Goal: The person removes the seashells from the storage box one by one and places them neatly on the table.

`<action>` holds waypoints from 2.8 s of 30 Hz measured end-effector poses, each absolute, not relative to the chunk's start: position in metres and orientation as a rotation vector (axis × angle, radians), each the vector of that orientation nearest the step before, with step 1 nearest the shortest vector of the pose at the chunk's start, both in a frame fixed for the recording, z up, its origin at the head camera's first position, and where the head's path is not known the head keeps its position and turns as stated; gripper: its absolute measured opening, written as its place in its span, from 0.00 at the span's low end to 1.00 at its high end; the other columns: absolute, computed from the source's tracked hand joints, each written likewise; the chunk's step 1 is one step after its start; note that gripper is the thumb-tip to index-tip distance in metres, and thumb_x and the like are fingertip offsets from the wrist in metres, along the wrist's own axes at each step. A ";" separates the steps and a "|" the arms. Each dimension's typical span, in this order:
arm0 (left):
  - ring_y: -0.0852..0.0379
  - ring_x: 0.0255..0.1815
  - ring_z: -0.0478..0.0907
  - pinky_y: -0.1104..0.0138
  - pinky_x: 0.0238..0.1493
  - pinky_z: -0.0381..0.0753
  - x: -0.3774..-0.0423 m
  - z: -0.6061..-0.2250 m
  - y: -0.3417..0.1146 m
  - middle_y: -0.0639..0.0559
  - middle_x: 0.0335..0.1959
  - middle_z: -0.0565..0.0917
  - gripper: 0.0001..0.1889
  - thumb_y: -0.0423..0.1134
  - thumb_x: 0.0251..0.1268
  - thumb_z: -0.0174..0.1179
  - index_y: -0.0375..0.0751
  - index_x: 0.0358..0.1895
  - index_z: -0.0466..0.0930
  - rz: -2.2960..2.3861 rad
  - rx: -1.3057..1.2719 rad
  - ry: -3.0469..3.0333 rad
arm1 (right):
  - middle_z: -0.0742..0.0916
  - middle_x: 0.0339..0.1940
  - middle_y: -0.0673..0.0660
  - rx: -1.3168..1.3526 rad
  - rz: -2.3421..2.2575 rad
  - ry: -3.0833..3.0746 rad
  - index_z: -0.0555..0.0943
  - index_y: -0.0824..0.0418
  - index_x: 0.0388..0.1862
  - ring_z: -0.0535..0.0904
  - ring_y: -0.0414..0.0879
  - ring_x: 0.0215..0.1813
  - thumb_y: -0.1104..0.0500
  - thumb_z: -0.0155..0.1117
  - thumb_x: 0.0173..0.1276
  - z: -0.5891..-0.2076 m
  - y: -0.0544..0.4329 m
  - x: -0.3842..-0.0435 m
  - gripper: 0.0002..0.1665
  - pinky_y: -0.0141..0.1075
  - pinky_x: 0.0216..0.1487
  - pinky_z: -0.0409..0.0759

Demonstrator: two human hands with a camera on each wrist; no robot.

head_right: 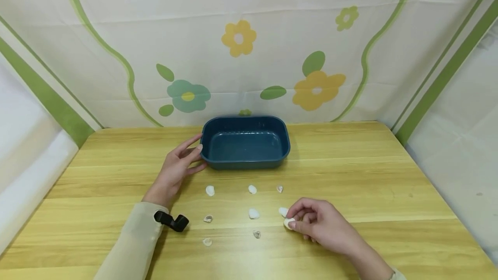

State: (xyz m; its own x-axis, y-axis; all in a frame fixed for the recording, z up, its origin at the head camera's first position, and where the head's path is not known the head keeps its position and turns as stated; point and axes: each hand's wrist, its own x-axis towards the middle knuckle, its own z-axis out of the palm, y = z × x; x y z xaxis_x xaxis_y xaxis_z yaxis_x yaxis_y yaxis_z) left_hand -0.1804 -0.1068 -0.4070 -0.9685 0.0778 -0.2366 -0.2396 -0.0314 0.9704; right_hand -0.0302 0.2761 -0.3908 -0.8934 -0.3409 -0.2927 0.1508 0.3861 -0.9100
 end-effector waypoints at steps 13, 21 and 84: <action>0.55 0.56 0.85 0.54 0.61 0.91 -0.180 -0.407 -0.108 0.41 0.69 0.81 0.24 0.47 0.83 0.62 0.65 0.76 0.77 2.104 -0.152 2.034 | 0.89 0.38 0.59 -0.296 -1.426 2.210 0.86 0.64 0.50 0.83 0.40 0.31 0.57 0.73 0.76 -0.392 0.273 -0.027 0.12 0.35 0.29 0.87; 0.54 0.57 0.85 0.55 0.60 0.91 -0.180 -0.407 -0.108 0.41 0.69 0.81 0.24 0.47 0.83 0.62 0.66 0.76 0.77 2.103 -0.157 2.034 | 0.89 0.37 0.55 -0.298 -1.350 2.298 0.88 0.58 0.48 0.81 0.38 0.32 0.55 0.74 0.74 -0.390 0.276 -0.028 0.09 0.31 0.29 0.82; 0.53 0.57 0.84 0.51 0.63 0.89 -0.180 -0.409 -0.106 0.40 0.69 0.82 0.23 0.46 0.83 0.61 0.66 0.76 0.77 2.103 -0.143 2.030 | 0.85 0.35 0.50 -0.346 -1.279 2.351 0.88 0.53 0.46 0.77 0.38 0.34 0.56 0.72 0.76 -0.396 0.284 -0.030 0.04 0.31 0.31 0.76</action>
State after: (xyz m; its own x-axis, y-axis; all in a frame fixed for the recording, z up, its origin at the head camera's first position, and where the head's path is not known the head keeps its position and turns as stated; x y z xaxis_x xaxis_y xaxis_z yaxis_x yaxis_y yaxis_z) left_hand -0.1805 -0.1056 -0.4091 -0.9721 0.0865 -0.2178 -0.2208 -0.0259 0.9750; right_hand -0.0295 0.2837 -0.3956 -0.8724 -0.4154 -0.2577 -0.0094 0.5413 -0.8408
